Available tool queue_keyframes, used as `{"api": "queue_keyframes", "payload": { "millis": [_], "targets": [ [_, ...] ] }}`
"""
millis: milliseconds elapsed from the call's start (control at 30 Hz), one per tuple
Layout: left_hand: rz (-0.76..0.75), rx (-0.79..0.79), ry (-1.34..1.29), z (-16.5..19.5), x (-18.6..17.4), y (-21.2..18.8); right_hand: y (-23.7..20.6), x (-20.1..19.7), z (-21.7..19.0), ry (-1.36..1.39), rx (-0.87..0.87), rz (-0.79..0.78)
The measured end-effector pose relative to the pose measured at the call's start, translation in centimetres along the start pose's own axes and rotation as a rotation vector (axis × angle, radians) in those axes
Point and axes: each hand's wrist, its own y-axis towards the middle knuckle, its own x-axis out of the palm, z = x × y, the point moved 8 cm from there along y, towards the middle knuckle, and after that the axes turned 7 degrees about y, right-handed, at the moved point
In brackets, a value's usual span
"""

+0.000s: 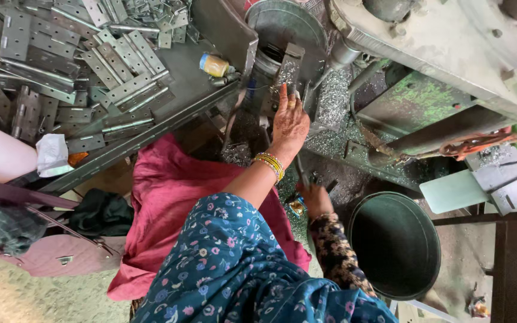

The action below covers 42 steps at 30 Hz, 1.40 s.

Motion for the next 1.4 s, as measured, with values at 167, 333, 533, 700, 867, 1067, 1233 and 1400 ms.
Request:
{"api": "queue_keyframes", "payload": {
  "millis": [167, 333, 533, 700, 867, 1067, 1233, 1400],
  "targets": [
    [0.138, -0.041, -0.044, -1.1, -1.0, -0.4, -0.5, 1.2, 1.0, 0.018, -0.001, 0.041],
    [-0.061, -0.033, -0.114, -0.1, 1.7, 2.6, 1.4, -1.7, 0.8, -0.143, -0.019, -0.025],
    [0.169, -0.091, -0.110, -0.2, 1.9, 2.6, -0.4, 0.9, 0.6, 0.001, 0.066, 0.055],
    [-0.005, -0.039, -0.148, -0.8, 4.2, 5.0, 1.0, -1.9, -0.1, -0.126, -0.046, 0.009],
    [0.064, -0.101, -0.166, -0.6, 4.2, 5.6, 0.3, -0.5, 0.0, 0.003, -0.001, 0.009],
    [0.057, -0.113, -0.121, -1.7, 3.9, 4.9, 0.1, -0.3, -0.1, 0.007, 0.052, -0.044],
    [-0.054, -0.162, -0.085, -1.0, 3.8, 7.2, 1.0, -2.1, 0.7, -0.114, -0.012, -0.068],
    [0.039, -0.250, -0.066, -1.4, 2.6, 6.7, 0.2, 2.0, 2.5, 0.102, -0.055, 0.038]
  ]
}}
